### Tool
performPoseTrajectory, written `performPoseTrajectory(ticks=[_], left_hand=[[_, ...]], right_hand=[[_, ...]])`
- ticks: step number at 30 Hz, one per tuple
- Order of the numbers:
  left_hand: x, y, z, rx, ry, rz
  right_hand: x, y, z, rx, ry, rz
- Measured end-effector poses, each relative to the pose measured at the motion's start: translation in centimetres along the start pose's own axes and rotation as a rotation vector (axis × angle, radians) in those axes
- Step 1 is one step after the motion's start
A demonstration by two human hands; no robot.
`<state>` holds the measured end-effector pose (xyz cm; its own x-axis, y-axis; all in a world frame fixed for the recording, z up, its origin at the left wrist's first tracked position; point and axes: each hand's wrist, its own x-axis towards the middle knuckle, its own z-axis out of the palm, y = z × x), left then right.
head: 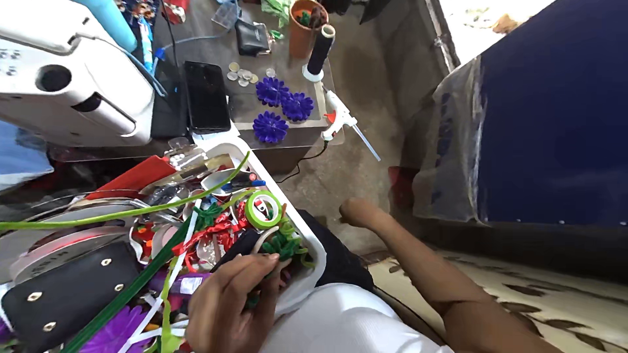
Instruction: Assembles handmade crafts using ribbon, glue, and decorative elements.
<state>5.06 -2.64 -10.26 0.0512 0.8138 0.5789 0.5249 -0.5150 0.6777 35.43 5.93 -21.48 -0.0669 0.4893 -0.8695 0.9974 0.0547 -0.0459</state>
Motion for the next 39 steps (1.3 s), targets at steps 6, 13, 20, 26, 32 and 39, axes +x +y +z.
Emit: performPoseTrajectory(ticks=[6, 13, 20, 26, 32, 39], left_hand=[[0.2, 0.0, -0.1, 0.078, -0.025, 0.023], [0.3, 0.4, 0.0, 0.093, -0.041, 0.023], [0.3, 0.4, 0.1, 0.097, -0.055, -0.001], [0.5, 0.3, 0.2, 0.100, -0.068, 0.000], [0.4, 0.2, -0.4, 0.115, -0.041, -0.012], [-0.2, 0.4, -1.7, 0.096, -0.011, -0.054]], right_hand=[[6.5, -0.2, 0.0, 0.267, 0.251, -0.084], [17.1, -2.7, 0.9, 0.826, 0.409, -0.222], [19.6, -5.7, 1.2, 1.067, 0.581, -0.155], [19.9, -5.9, 1.5, 1.021, 0.623, -0.163], [21.9, -4.3, 3.9, 0.975, 0.512, -0.127], [20.6, 1.5, 10.6, 0.436, 0.016, 0.076]])
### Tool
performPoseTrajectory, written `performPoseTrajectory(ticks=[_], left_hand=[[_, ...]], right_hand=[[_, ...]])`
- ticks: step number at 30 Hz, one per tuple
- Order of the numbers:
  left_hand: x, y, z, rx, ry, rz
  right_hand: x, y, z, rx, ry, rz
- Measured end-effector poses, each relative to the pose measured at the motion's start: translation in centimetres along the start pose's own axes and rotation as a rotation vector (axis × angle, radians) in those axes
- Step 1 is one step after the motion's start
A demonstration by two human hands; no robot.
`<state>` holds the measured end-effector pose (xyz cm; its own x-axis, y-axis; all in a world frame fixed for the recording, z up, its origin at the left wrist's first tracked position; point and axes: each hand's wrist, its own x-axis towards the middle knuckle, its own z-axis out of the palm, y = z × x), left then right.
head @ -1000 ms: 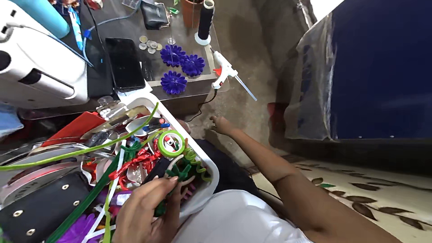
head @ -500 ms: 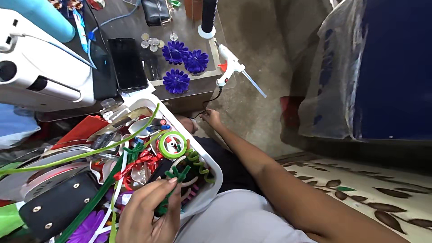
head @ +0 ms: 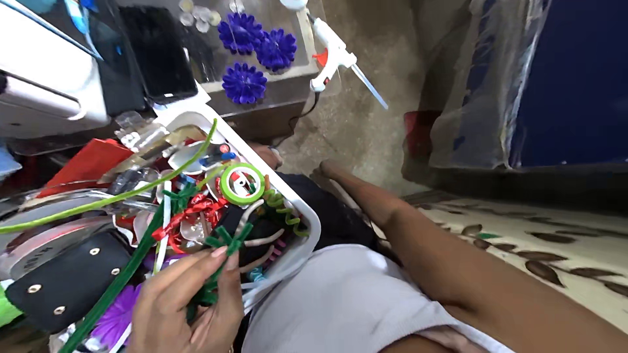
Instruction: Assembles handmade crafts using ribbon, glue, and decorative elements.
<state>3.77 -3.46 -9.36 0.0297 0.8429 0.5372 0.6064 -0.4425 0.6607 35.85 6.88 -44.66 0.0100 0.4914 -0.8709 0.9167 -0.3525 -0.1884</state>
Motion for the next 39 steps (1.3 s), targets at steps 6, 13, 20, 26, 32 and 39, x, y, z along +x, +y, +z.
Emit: performPoseTrajectory(ticks=[6, 13, 20, 26, 32, 39], left_hand=[[-1.1, -1.0, -0.8, -0.017, 0.011, -0.058], [-1.0, -0.3, -0.4, -0.039, 0.000, -0.031], [-1.9, 0.1, -1.3, -0.023, 0.026, -0.021], [-2.1, 0.2, -1.4, -0.010, 0.030, -0.008], [-1.2, 0.4, -1.0, 0.036, 0.040, 0.058], [-0.4, 1.2, -0.2, -0.036, 0.114, -0.081]], right_hand=[[-7.3, 4.1, -4.3, 0.014, -0.112, -0.120], [-18.9, 0.6, -7.7, 0.249, -0.614, -0.355], [-17.8, 0.8, -8.5, 0.262, -0.444, -0.376], [-13.3, 5.0, -10.6, -0.282, 0.225, -0.029], [-14.4, 3.2, -8.6, -0.071, 0.176, -0.495], [-25.2, -5.4, -12.4, 0.240, 0.287, -1.172]])
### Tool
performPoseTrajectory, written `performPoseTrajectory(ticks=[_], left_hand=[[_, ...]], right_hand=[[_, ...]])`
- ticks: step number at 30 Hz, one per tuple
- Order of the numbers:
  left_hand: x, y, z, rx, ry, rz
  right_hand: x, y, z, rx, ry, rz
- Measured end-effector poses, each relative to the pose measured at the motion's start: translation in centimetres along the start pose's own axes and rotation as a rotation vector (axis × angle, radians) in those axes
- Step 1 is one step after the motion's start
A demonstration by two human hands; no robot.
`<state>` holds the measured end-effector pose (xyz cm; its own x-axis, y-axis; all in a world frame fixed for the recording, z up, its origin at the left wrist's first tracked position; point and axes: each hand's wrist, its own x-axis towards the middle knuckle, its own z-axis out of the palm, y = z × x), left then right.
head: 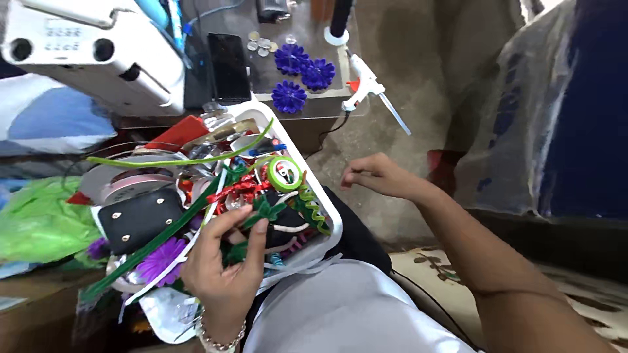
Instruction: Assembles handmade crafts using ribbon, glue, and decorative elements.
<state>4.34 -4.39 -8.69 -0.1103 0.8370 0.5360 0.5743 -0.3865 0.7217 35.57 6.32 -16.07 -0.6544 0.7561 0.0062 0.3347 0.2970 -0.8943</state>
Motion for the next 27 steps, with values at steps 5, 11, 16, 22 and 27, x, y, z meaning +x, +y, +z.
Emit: performPoseTrajectory(ticks=[5, 11, 16, 22, 27], left_hand=[[-0.3, 0.7, 0.4, -0.056, 0.000, -0.095], [-1.0, 1.3, -0.1, -0.091, 0.004, -0.119], [-1.4, 1.9, -0.7, -0.434, 0.020, -0.252], [-2.0, 2.2, -0.4, -0.595, 0.098, -0.275], [-2.1, 0.9, -0.4, -0.184, 0.150, 0.034]], right_hand=[[2.9, -8.3, 3.5, 0.182, 0.235, -0.320], [5.2, -11.5, 8.0, 0.338, 0.268, -0.334], [4.9, -12.6, 9.0, 0.739, 0.160, -0.226], [4.4, -13.3, 10.3, 1.007, 0.117, -0.160], [4.9, -12.5, 11.0, 0.674, 0.223, -0.319]])
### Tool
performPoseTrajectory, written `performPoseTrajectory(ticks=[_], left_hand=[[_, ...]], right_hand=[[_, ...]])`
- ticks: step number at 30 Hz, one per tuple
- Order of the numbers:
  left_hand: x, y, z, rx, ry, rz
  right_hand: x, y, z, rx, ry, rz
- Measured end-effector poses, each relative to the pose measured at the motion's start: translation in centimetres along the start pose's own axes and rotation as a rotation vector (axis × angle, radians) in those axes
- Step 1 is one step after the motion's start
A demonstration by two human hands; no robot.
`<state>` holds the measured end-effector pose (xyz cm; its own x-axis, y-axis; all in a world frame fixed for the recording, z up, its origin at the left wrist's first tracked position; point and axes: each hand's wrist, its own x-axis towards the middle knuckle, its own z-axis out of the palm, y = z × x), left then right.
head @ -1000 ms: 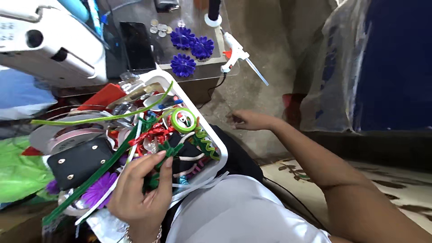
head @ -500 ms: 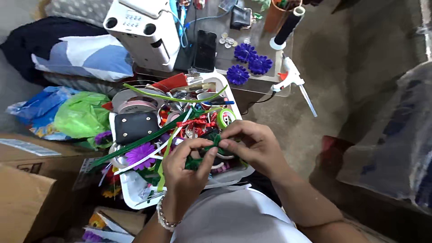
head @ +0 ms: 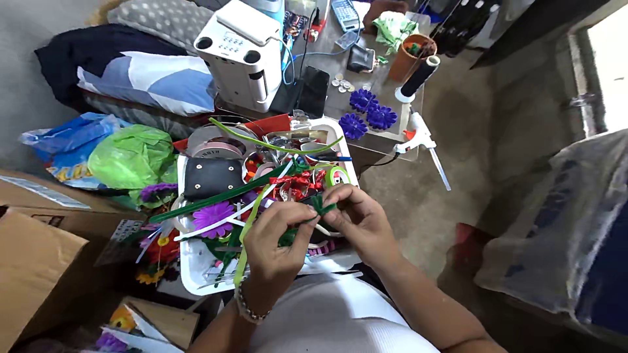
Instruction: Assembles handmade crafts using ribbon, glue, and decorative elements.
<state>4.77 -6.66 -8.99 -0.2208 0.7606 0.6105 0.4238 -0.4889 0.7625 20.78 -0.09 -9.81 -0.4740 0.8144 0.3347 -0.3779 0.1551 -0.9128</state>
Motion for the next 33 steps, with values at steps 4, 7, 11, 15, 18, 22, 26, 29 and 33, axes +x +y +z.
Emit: performPoseTrajectory(ticks=[4, 7, 11, 15, 18, 22, 26, 29, 33], left_hand=[[-0.2, -1.0, -0.2, 0.133, 0.005, 0.094], [-0.3, -1.3, 0.7, -0.004, 0.062, 0.019], [0.6, -2.2, 1.7, -0.169, 0.112, -0.154], [2.6, -2.4, -1.3, 0.031, 0.037, -0.118], [3.9, -2.0, -4.4, 0.241, 0.070, -0.072], [3.7, -1.6, -7.8, 0.396, 0.146, -0.044], [2.9, -0.9, -10.1, 0.491, 0.220, -0.021], [2.3, -0.4, -11.5, 0.535, 0.274, -0.038], [1.6, 0.0, -12.7, 0.522, 0.346, -0.031]], right_hand=[[0.0, 1.0, -0.2, -0.173, 0.028, -0.126], [0.0, 1.6, 0.5, 0.058, 0.072, -0.052], [1.0, 2.3, 0.9, 0.229, 0.163, 0.098], [1.5, 1.6, 0.0, -0.088, 0.085, 0.088], [0.7, 1.3, -0.4, -0.465, -0.161, 0.077], [-1.3, 0.6, 0.7, -0.854, -0.664, 0.146], [-3.1, 1.6, 1.4, -1.067, -0.783, 0.053], [-2.8, 1.4, 1.0, -1.011, -0.723, 0.046], [-1.2, -0.2, 1.0, -0.999, -0.601, -0.030]])
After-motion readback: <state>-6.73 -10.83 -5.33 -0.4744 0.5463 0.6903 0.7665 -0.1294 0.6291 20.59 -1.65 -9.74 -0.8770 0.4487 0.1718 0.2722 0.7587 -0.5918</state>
